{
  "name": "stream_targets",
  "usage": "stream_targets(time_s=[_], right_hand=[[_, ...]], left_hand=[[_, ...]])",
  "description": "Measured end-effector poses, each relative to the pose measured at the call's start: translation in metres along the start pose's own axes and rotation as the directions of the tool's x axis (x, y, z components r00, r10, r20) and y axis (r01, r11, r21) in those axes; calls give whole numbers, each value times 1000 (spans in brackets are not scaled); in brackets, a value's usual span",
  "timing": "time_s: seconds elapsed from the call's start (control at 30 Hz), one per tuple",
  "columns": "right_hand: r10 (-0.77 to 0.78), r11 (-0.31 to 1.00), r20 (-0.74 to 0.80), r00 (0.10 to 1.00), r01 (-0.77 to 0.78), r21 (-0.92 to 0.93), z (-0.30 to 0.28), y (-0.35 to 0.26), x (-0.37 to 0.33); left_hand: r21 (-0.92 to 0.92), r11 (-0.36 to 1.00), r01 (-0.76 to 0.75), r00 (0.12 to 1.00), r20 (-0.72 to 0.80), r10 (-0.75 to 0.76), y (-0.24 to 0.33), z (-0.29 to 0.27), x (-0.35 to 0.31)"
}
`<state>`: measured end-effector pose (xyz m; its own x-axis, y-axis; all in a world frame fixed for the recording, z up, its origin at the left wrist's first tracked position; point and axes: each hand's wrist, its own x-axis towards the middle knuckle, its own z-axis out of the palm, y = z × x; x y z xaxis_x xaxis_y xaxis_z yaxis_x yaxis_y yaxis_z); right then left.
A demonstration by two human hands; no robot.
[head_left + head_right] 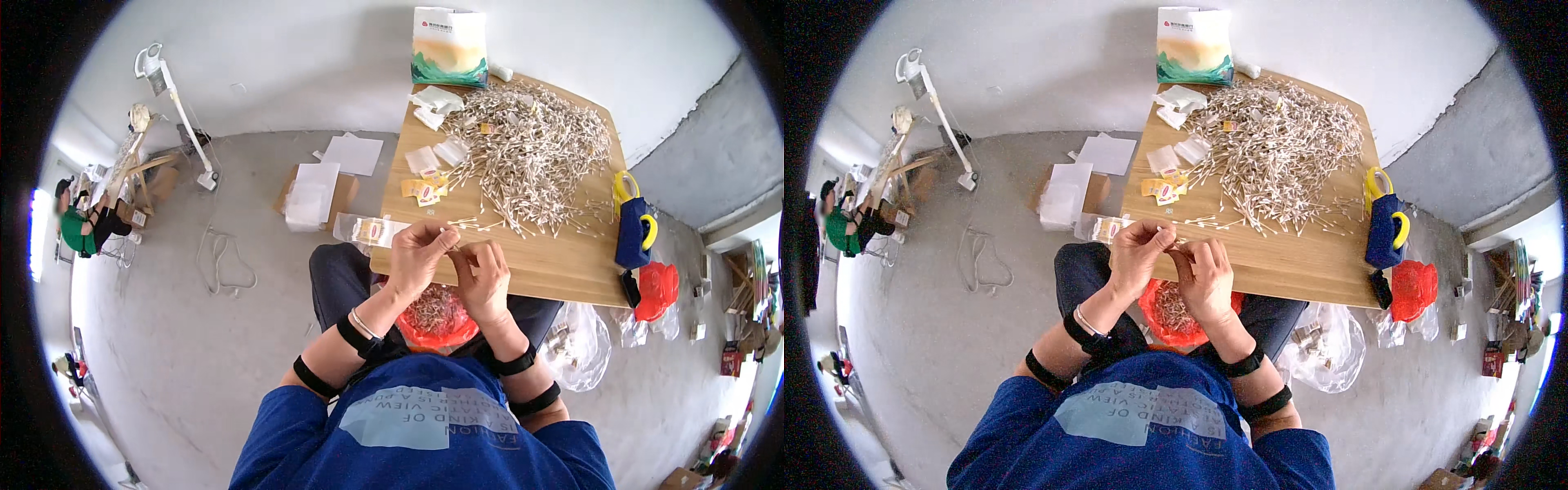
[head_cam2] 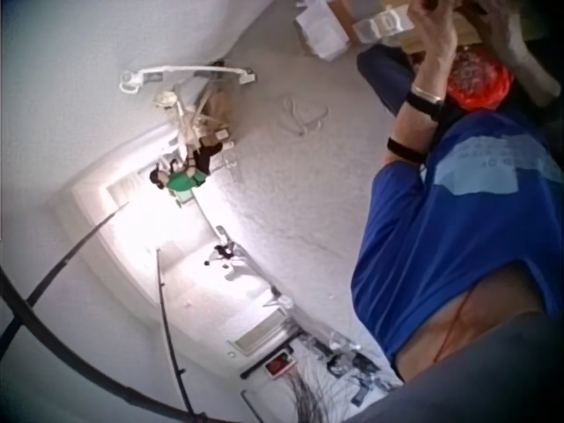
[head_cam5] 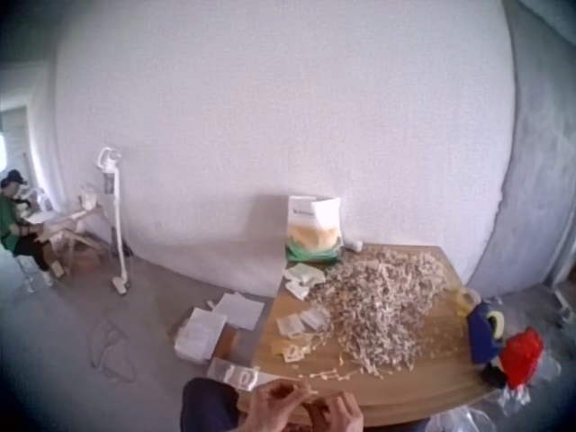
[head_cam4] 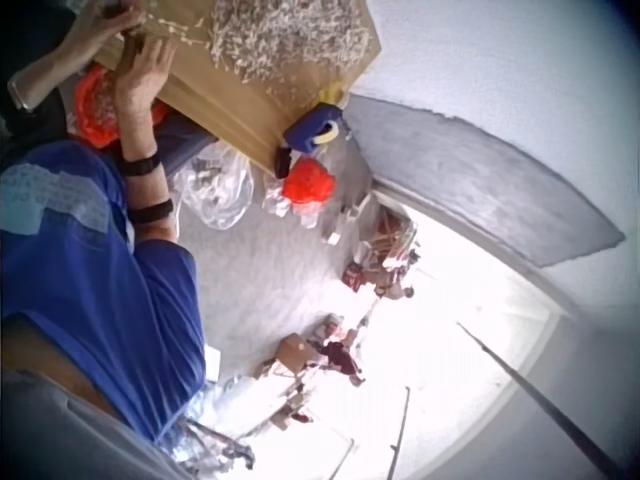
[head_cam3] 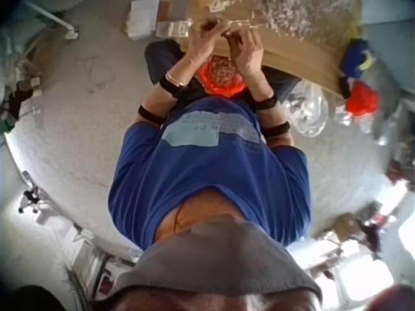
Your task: The person assembles cotton swabs by hand, inserting cotton tips into wooden sticks. They then place the finished swabs into a small plastic bag. The person works at a table with a large pile of loose cotton tips and sticks.
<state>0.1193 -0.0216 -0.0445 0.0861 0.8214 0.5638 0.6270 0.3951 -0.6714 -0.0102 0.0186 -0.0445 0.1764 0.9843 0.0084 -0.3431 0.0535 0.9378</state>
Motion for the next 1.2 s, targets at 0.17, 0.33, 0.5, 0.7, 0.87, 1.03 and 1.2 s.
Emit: stream_targets(time_s=[0.17, 0.33, 0.5, 0.7, 0.87, 1.03, 1.2], right_hand=[[239, 935, 116, 964, -261, 240, -15, -21, 1], [376, 643, 425, 823, -562, 521, -19, -15, -3], [366, 700, 306, 879, -477, 531, -17, -18, -5], [364, 498, 460, 810, -587, 638, -28, -21, -1], [312, 379, 515, 799, -601, 703, -29, -16, -4], [340, 300, 518, 785, -613, 731, -30, -21, -2], [324, 268, 524, 788, -607, 748, -32, -19, -2]], left_hand=[[-16, 999, -35, 996, 82, 36, 11, -2, -8], [-132, 990, 55, 976, 218, -25, 20, -6, -12], [-70, 998, 0, 975, 223, 16, 19, -2, -12], [-111, 993, 46, 964, 266, -15, 17, 3, -13], [-176, 969, 176, 919, 382, -98, 13, -2, -12], [-186, 960, 211, 906, 406, -120, 15, -1, -11], [-343, 920, 190, 949, 303, -83, 31, 10, -13]])
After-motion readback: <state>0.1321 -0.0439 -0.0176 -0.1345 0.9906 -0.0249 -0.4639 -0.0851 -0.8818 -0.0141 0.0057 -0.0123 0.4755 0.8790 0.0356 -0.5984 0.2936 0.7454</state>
